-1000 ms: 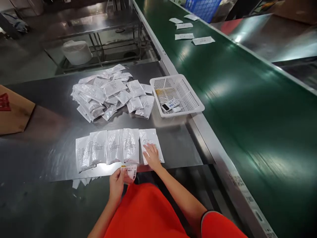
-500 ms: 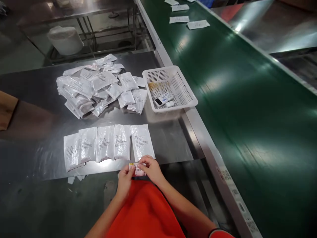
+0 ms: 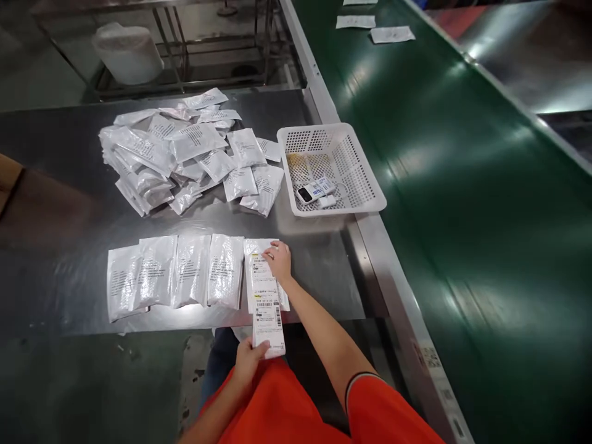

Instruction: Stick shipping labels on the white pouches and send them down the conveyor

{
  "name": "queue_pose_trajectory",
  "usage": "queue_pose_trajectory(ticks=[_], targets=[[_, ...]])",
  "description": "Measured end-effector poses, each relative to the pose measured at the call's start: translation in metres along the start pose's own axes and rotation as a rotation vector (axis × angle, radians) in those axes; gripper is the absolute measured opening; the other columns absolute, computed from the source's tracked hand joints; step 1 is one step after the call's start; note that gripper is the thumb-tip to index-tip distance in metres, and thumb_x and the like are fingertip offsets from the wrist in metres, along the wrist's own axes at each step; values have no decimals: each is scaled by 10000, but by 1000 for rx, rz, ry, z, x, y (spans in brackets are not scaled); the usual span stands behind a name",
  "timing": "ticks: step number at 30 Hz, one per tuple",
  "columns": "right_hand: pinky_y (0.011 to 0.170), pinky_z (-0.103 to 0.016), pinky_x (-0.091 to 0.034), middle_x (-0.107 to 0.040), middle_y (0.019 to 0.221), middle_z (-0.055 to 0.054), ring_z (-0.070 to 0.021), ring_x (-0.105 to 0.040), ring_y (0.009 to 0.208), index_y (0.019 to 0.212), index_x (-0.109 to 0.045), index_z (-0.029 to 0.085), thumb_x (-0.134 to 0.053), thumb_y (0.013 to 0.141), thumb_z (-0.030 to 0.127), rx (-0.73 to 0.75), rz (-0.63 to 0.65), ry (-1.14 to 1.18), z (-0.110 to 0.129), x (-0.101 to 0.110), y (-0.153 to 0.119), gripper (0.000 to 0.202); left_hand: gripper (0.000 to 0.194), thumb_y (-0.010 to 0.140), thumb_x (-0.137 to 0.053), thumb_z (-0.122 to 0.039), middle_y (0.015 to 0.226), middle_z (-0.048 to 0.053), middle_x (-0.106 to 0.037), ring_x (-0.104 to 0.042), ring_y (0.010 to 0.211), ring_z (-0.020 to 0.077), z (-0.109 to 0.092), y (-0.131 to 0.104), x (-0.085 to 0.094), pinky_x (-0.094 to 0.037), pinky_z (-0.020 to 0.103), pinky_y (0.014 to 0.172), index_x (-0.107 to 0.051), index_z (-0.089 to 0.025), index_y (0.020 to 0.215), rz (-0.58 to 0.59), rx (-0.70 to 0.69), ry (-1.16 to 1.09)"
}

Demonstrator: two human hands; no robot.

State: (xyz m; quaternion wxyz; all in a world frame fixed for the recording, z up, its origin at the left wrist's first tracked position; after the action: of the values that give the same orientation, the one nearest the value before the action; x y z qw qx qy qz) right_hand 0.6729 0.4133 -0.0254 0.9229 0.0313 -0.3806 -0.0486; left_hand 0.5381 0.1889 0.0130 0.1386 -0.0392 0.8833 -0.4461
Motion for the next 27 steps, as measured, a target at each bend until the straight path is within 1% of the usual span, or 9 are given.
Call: queue_pose_trajectory(ticks=[2,5,7,11,16,19,21,24,27], targets=[[958,-434,-406,-612,1125,-108,-260,-513,1084,793,-713,188,-562,879,356,27,12,-39,-4,-4,0,242,468,443,-850,-547,544,54,-676,-608,516,196,9,-8,4,-535,370,619,-718,-128,605,105,48,96],[1001,-489,-363,-552,1287,-175,-312,-467,1193,1161,-643,144,-456,935,450,13,-20,-155,-2,-8,-14,424,361,440,-881,-436,470,21,-627,-568,489,186,5,-27,9,-522,358,615,-692,-133,490,248,77,231],[1072,-532,-287,-440,1432,-204,-339,-363,1326,1370,-481,117,-397,955,466,65,18,-299,3,-12,-30,548,321,564,-829,-440,634,54,-723,-647,646,237,-10,-40,16,-532,362,715,-760,-134,634,287,-12,283],[1172,-513,-147,-289,1553,-157,-301,-195,1450,1480,-324,117,-403,941,454,280,316,-485,14,-21,-61,641,344,799,-633,-458,1034,101,-762,-669,977,287,-52,-55,45,-493,393,923,-780,-181,941,214,-296,468],[1186,-535,-85,-251,1570,-138,-304,-149,1466,1463,-367,122,-423,927,409,195,368,-366,24,-12,-61,610,380,799,-621,-465,1083,116,-752,-664,1019,294,-76,-56,87,-495,396,936,-760,-170,995,45,-379,507],[1165,-587,-87,-476,1442,-150,-348,-238,1432,1265,-605,162,-439,923,395,45,286,-138,47,0,-65,446,400,804,-608,-465,1066,119,-757,-672,1001,298,-78,-53,100,-507,398,912,-747,-157,1017,47,-385,486],[1135,-560,-229,-640,1246,-133,-328,-415,1336,1091,-695,205,-398,944,410,-8,286,50,72,3,-78,389,396,799,-610,-464,1042,118,-762,-676,971,299,-79,-53,104,-506,404,905,-750,-152,998,57,-396,503],[888,-421,-509,-692,1086,-84,-244,-647,990,1088,-673,235,-471,903,468,-127,399,445,113,1,-100,359,390,788,-616,-471,1030,107,-763,-673,959,296,-77,-55,107,-501,401,909,-755,-157,972,108,-416,535],[709,-341,-524,-697,886,-43,-202,-647,760,934,-687,195,-677,726,421,-274,475,650,145,-2,-114,308,427,775,-610,-518,1000,103,-769,-681,934,302,-71,-54,117,-518,404,888,-755,-156,950,173,-388,535]])
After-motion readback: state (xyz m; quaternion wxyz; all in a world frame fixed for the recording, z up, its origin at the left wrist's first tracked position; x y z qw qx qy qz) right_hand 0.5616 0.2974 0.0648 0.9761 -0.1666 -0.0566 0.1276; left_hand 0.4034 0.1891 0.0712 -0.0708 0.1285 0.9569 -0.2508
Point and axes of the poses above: each hand's wrist, its own y-axis towards the middle knuckle, its own x-axis out of the back of the hand, z = x × y, the point moved 1 cm from there along y, towards the middle knuckle
